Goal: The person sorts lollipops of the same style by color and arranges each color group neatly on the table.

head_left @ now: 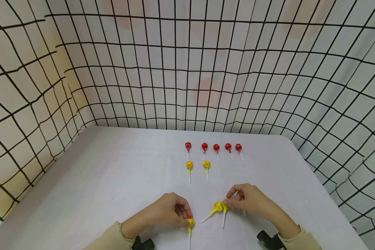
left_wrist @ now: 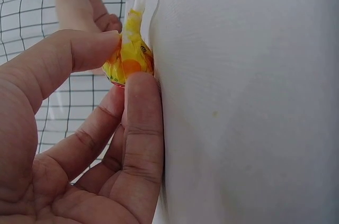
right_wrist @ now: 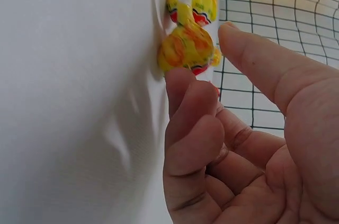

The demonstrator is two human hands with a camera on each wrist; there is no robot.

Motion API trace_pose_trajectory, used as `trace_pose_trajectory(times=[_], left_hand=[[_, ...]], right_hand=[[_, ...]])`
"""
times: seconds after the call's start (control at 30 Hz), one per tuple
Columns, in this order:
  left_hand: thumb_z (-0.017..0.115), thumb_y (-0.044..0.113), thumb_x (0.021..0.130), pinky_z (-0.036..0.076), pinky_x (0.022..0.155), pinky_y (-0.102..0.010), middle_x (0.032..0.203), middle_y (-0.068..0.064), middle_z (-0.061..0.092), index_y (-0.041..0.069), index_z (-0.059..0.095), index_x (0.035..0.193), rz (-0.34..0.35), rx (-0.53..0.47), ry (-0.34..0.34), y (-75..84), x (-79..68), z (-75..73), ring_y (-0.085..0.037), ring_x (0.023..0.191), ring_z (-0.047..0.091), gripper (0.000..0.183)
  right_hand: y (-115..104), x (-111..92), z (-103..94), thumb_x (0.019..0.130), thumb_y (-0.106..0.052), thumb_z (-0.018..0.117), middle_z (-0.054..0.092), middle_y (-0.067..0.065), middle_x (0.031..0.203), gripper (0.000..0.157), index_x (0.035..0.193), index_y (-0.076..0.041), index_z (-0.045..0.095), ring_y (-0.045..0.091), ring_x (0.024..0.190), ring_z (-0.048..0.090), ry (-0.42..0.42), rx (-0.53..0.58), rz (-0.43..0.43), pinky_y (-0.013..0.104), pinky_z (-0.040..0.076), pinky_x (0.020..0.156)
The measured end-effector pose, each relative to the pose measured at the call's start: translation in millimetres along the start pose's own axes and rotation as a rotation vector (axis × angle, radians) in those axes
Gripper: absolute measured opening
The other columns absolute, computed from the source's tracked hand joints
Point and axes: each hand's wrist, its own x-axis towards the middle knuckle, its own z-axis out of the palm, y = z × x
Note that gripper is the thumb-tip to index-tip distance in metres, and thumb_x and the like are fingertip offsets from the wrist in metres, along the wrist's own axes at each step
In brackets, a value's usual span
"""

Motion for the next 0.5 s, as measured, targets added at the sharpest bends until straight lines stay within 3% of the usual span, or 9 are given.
trace_pose_trajectory(times=[0.27,0.5], left_hand=[[0.091,0.008,0.083,0.047,0.063,-0.016,0.075,0.005,0.068,0.013,0.078,0.086,-0.001,-0.004,-0.002,-0.7,0.6,0.3,-0.005,0.068,0.058,0.015],[0.091,0.01,0.083,0.047,0.063,-0.016,0.075,0.006,0.068,0.014,0.078,0.086,0.004,0.003,-0.004,-1.2,0.7,0.2,-0.005,0.068,0.058,0.015]], right_hand=[[5.5,-3.3,6.8,0.091,-0.034,0.087,0.063,-0.002,0.072,0.027,0.104,-0.013,0.075,0.012,0.06,0.051,-0.018,0.041,-0.039,0.023,0.039,0.053],[6.6,-5.4,8.2,0.091,-0.03,0.086,0.065,-0.002,0.074,0.026,0.104,-0.011,0.074,0.011,0.063,0.052,-0.019,0.048,-0.061,0.022,0.038,0.055]])
